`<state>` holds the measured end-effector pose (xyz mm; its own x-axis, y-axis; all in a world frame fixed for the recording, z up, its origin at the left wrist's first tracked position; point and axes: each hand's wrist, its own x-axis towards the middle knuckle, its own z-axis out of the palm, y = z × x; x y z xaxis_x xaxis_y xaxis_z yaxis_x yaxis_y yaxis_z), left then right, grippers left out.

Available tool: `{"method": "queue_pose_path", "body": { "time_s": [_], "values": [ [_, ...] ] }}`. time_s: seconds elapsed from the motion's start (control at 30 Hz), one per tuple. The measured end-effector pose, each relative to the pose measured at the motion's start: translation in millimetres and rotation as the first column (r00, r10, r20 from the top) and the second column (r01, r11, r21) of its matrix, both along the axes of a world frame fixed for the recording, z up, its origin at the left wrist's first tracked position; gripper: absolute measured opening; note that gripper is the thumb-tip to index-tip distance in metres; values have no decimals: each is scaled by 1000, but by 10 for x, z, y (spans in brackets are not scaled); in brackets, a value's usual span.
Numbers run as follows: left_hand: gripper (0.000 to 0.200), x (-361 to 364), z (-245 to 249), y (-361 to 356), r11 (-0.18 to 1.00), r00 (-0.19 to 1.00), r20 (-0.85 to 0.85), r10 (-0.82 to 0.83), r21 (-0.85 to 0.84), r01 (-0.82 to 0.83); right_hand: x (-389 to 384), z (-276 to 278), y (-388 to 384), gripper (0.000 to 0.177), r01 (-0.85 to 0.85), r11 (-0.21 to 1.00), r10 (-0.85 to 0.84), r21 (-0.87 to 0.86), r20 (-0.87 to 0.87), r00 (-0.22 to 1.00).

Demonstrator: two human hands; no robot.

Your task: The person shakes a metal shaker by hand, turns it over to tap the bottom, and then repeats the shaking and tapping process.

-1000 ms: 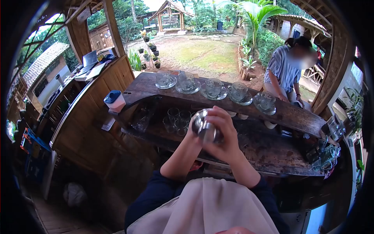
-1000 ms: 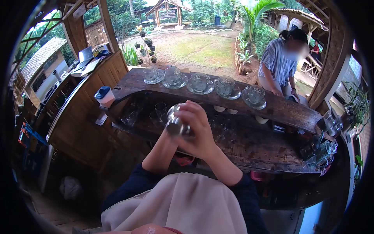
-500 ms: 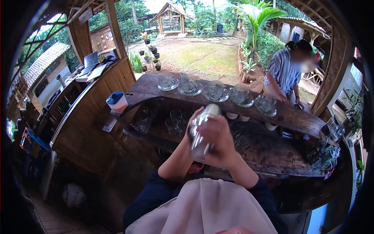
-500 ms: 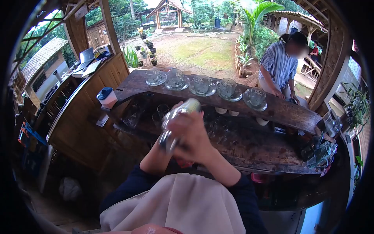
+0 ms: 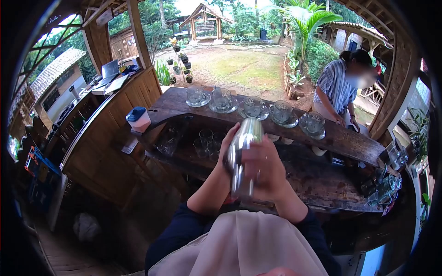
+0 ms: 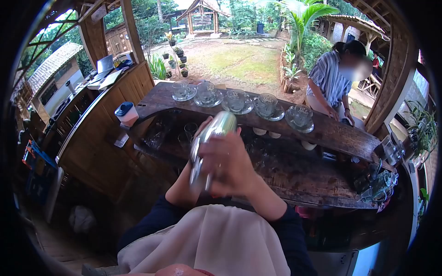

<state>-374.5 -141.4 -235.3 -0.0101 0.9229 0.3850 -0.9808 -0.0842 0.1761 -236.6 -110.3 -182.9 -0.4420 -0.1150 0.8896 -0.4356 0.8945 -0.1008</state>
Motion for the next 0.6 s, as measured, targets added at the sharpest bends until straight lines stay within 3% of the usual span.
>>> {"method": "queue_pose_path", "body": {
  "time_s": [0.03,0.07,0.1,0.13,0.17,0.2,0.23,0.27,0.3,0.33,0.37,0.43,0.47,0.5,0.57,0.6],
  "values": [
    [41,-40,-303,139,1000,992,124,-2,25,-1,-209,-133,100,37,-110,937,72,-333,-124,990],
    [38,188,-24,-33,956,969,-2,246,-165,-243,-208,-201,147,38,-80,874,7,-479,-151,989],
    [40,278,17,-50,968,976,68,208,-155,-196,-150,-129,137,38,-86,875,14,-476,-153,988],
    [42,239,-103,83,992,964,234,-123,22,121,-53,-28,113,36,-104,934,59,-341,-140,988],
    [45,212,-261,171,890,824,341,-453,225,396,94,65,36,34,-118,969,95,-217,-113,989],
    [48,405,406,-202,936,981,108,-160,-298,186,307,168,-73,28,-43,999,44,31,-20,999],
    [54,529,606,-310,974,997,-71,-8,-227,-8,412,107,-173,20,-119,983,143,139,-178,974],
    [57,604,632,-367,995,992,-118,51,-83,-61,286,22,-503,15,-207,978,177,6,-539,824],
    [60,685,610,-412,992,981,-155,118,70,-108,414,115,-424,16,-192,951,296,241,-544,785],
    [65,821,564,-334,891,916,-136,377,325,-319,545,208,-350,17,-164,871,416,464,-517,748],
    [65,801,521,-278,888,915,-132,381,327,-323,524,25,-282,17,-169,868,421,467,-513,748],
    [62,669,437,-150,992,999,-40,-32,117,36,444,-524,-141,28,-208,942,278,264,-266,923],
    [58,593,492,-78,956,947,137,-292,14,293,481,-189,-56,36,-95,974,127,206,-147,981],
    [50,524,240,192,962,955,120,-272,20,272,479,190,101,44,29,986,-26,161,-21,999],
    [45,408,-456,426,996,980,182,79,13,-83,192,-175,542,56,-14,986,-10,-164,-141,990],
    [45,487,-247,387,994,983,158,94,-61,-86,251,-162,533,57,12,949,-71,-314,-175,982]
  ]
}}
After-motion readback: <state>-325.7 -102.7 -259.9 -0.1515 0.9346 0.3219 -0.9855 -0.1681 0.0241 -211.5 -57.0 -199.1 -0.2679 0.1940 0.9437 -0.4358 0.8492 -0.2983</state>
